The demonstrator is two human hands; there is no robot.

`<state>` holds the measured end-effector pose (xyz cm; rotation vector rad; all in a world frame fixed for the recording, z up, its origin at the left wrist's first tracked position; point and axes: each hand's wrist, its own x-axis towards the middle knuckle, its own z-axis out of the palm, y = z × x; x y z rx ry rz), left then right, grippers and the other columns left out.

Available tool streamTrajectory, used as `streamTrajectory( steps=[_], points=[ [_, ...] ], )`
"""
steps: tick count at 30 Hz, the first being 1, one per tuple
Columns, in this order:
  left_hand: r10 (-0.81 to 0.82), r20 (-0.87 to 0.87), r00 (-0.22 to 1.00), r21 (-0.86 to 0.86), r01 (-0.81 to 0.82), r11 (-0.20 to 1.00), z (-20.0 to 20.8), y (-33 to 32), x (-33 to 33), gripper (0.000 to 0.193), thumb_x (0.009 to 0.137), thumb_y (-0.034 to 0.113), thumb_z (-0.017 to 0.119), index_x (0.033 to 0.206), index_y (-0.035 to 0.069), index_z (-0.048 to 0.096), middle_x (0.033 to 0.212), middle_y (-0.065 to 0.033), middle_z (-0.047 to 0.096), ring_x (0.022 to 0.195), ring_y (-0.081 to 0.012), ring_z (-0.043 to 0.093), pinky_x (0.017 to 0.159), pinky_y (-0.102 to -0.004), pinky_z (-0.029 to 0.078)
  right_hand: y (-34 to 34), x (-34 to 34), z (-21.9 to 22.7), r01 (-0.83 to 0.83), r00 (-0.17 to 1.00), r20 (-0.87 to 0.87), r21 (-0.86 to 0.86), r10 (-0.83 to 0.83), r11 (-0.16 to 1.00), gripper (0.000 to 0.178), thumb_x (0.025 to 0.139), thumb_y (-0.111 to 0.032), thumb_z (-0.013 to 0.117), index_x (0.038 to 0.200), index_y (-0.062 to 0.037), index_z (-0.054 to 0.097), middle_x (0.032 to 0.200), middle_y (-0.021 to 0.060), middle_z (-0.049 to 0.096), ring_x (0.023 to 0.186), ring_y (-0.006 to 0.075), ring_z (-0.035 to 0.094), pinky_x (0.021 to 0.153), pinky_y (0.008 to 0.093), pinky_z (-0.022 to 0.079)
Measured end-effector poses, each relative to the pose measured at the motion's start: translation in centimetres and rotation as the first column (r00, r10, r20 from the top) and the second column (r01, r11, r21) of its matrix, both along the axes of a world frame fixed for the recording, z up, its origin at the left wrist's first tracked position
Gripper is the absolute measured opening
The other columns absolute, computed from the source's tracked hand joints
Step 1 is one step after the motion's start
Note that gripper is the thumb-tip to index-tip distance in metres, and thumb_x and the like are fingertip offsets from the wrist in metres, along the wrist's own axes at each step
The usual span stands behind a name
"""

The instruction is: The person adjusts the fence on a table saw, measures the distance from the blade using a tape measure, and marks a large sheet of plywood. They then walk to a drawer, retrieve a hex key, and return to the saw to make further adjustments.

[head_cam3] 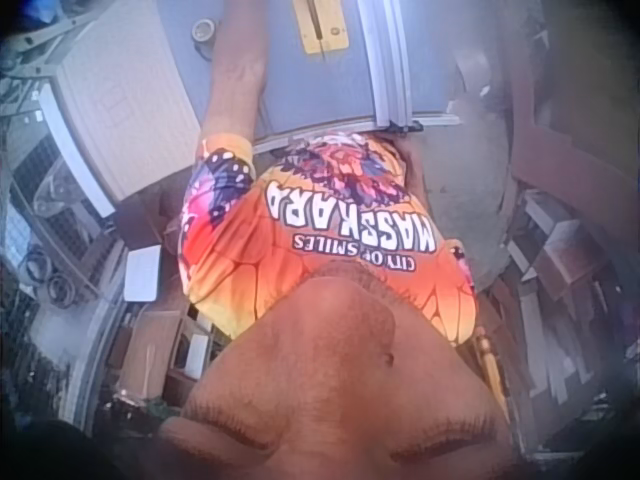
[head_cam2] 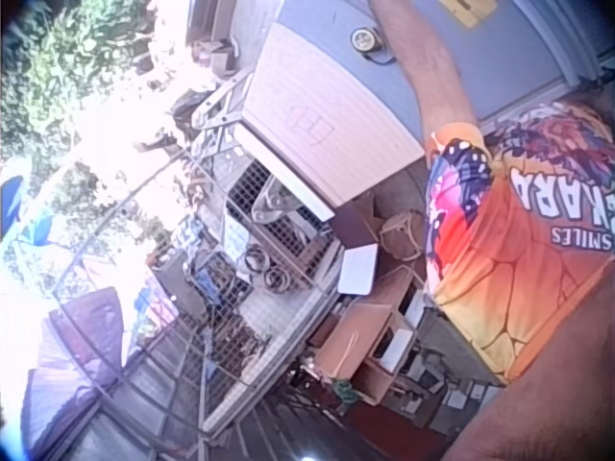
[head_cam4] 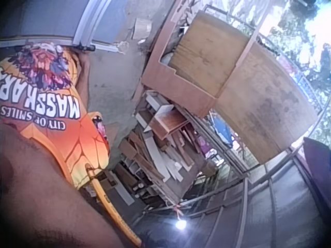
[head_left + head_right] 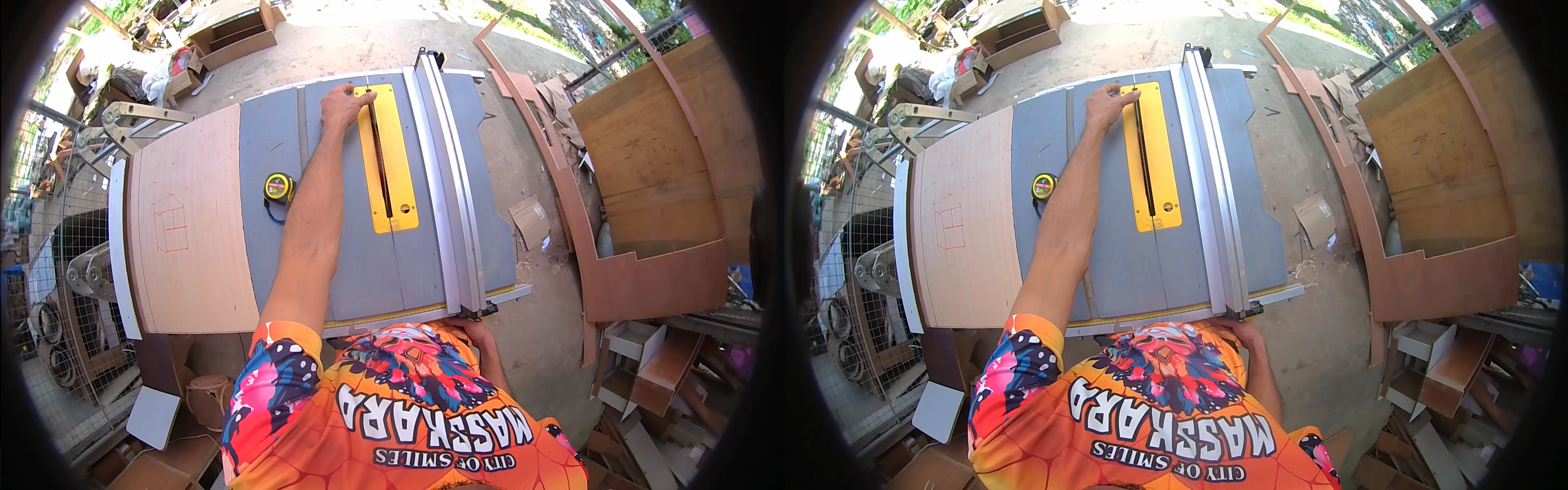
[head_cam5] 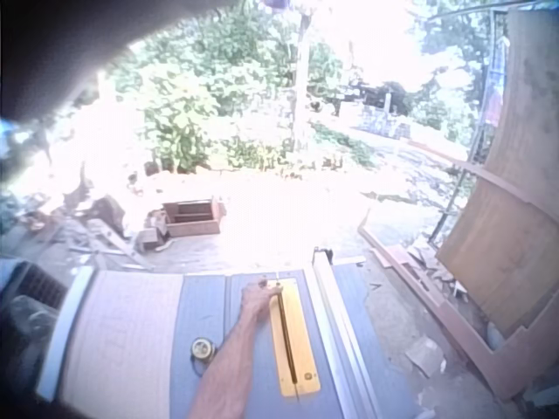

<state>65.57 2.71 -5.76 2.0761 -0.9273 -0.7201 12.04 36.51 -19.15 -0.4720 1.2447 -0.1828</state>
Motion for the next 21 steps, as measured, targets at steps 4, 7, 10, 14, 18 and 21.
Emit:
streamTrajectory(
  steps=[4,7,10,14,18,21],
  points=[
    [-0.002,-0.006,1.0,-0.055,0.002,0.998,-0.6,0.1,0.8,0.079,0.077,0.057,0.086,0.137,0.009,0.068,0.123,-0.0155,0.075,0.114,-0.0272,0.072,0.103,-0.0417,0.054,-0.1,0.0,0.1,-0.002,1.0,0.003,0.001,0.002,1.0,0.041,0.084,-0.008,0.083,0.122,0.0019,0.069,0.116,0.011,0.073,0.101,0.0212,0.072,0.087,0.0341,0.061],
    [0.021,-0.005,1.0,-0.097,-0.021,0.995,-0.6,0.4,1.3,0.075,0.081,0.056,0.084,0.137,0.008,0.069,0.121,-0.0161,0.076,0.112,-0.0272,0.073,0.1,-0.0399,0.055,-0.4,0.2,0.4,-0.012,1.0,-0.003,-0.004,0.012,1.0,0.042,0.084,-0.008,0.084,0.122,0.0021,0.069,0.116,0.0106,0.073,0.101,0.0209,0.072,0.087,0.0344,0.061],
    [0.044,-0.199,0.979,-0.129,-0.07,0.989,0.3,1.3,1.4,0.067,0.086,0.05,0.082,0.135,0.007,0.07,0.118,-0.0146,0.076,0.109,-0.0245,0.073,0.096,-0.0374,0.056,-0.4,0.4,0.8,-0.007,1.0,0.0,-0.024,0.007,1.0,0.044,0.083,-0.009,0.085,0.123,0.0019,0.069,0.118,0.01,0.072,0.102,0.0207,0.072,0.088,0.0346,0.06],
    [0.053,-0.4,0.915,-0.256,-0.166,0.952,2.8,4.7,1.6,0.053,0.092,0.039,0.08,0.133,0.006,0.071,0.114,-0.0113,0.077,0.105,-0.0195,0.072,0.092,-0.0337,0.056,-0.4,0.4,0.7,-0.054,0.997,-0.054,-0.126,0.048,0.991,0.037,0.086,-0.006,0.082,0.12,0.0002,0.07,0.111,0.0117,0.075,0.096,0.0204,0.074,0.082,0.032,0.062],
    [0.089,-0.087,0.992,-0.43,-0.118,0.895,3.2,11.4,4.2,0.044,0.095,0.031,0.077,0.131,0.006,0.072,0.113,-0.0099,0.077,0.104,-0.0196,0.072,0.093,-0.0335,0.056,-0.5,1.1,1.9,-0.084,0.993,-0.104,-0.213,0.063,0.973,0.036,0.086,-0.007,0.083,0.119,0.0002,0.071,0.111,0.0106,0.075,0.095,0.0201,0.073,0.082,0.0325,0.061],
    [0.248,0.115,0.962,-0.405,-0.183,0.896,4.5,17.0,3.9,0.04,0.094,0.029,0.076,0.128,0.007,0.074,0.113,-0.0104,0.077,0.105,-0.024,0.07,0.095,-0.038,0.054,-0.5,1.0,2.1,-0.143,0.984,-0.14,-0.218,0.114,0.965,0.037,0.086,-0.009,0.083,0.12,-0.0003,0.072,0.113,0.0099,0.075,0.098,0.02,0.073,0.085,0.0326,0.06]
  ],
)
